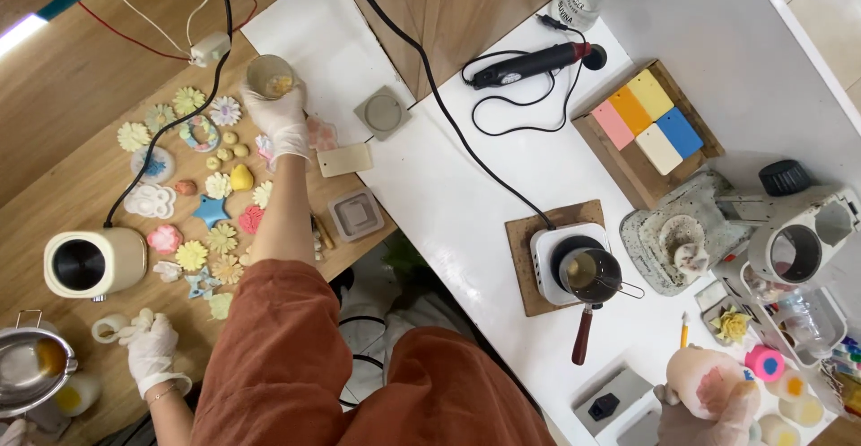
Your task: Applying colored liquid wax to the petals of a flower-shaped candle using a thin brush.
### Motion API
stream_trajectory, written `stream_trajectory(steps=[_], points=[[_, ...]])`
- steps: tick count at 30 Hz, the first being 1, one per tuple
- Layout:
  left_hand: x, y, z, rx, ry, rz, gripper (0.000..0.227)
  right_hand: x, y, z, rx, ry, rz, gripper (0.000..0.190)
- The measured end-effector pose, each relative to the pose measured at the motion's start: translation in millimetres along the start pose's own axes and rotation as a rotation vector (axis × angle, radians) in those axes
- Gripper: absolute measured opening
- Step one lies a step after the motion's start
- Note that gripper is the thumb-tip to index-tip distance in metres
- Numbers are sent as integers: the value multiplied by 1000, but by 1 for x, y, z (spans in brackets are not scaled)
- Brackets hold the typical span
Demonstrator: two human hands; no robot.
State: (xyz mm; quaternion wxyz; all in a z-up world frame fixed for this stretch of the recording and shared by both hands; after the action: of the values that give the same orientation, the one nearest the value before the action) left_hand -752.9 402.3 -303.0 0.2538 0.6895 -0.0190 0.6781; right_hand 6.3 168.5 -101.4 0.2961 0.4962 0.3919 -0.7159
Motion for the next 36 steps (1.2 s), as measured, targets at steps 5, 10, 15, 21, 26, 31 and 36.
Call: stream_trajectory(steps=[5, 10, 15, 21, 26, 31, 36], points=[[73, 21, 110, -13, -441, 37, 89, -21, -41, 12, -73, 24, -25, 71], [113, 41, 235, -132, -551, -61, 90, -32, -65, 23, -98, -17, -93, 62], [69, 14, 350, -588, -314, 150, 89, -42, -95, 44, -206, -78, -131, 57], [34, -7, 422, -789, -184, -19, 88, -32, -98, 63, -235, -178, -209, 51], [25, -13, 436, -789, -204, -118, 89, -6, -83, 58, -281, -214, -201, 53], [79, 21, 442, -758, -303, -288, 107, -18, -102, 68, -353, -157, -168, 55], [182, 82, 463, -757, -424, -298, 78, -28, -125, 70, -333, -128, -67, 50]])
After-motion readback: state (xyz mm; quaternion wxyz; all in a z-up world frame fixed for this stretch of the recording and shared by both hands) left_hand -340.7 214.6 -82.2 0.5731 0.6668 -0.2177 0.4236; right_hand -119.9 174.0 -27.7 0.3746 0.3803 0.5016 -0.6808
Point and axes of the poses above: each hand's wrist, its own z-axis away from the middle knuckle, its own y-axis out of the back of the hand, x = y × z, the point moved 4 cm from there along -z, towards the middle knuckle, and after that the axes turned 14 degrees about -z, right-handed, at the moved point
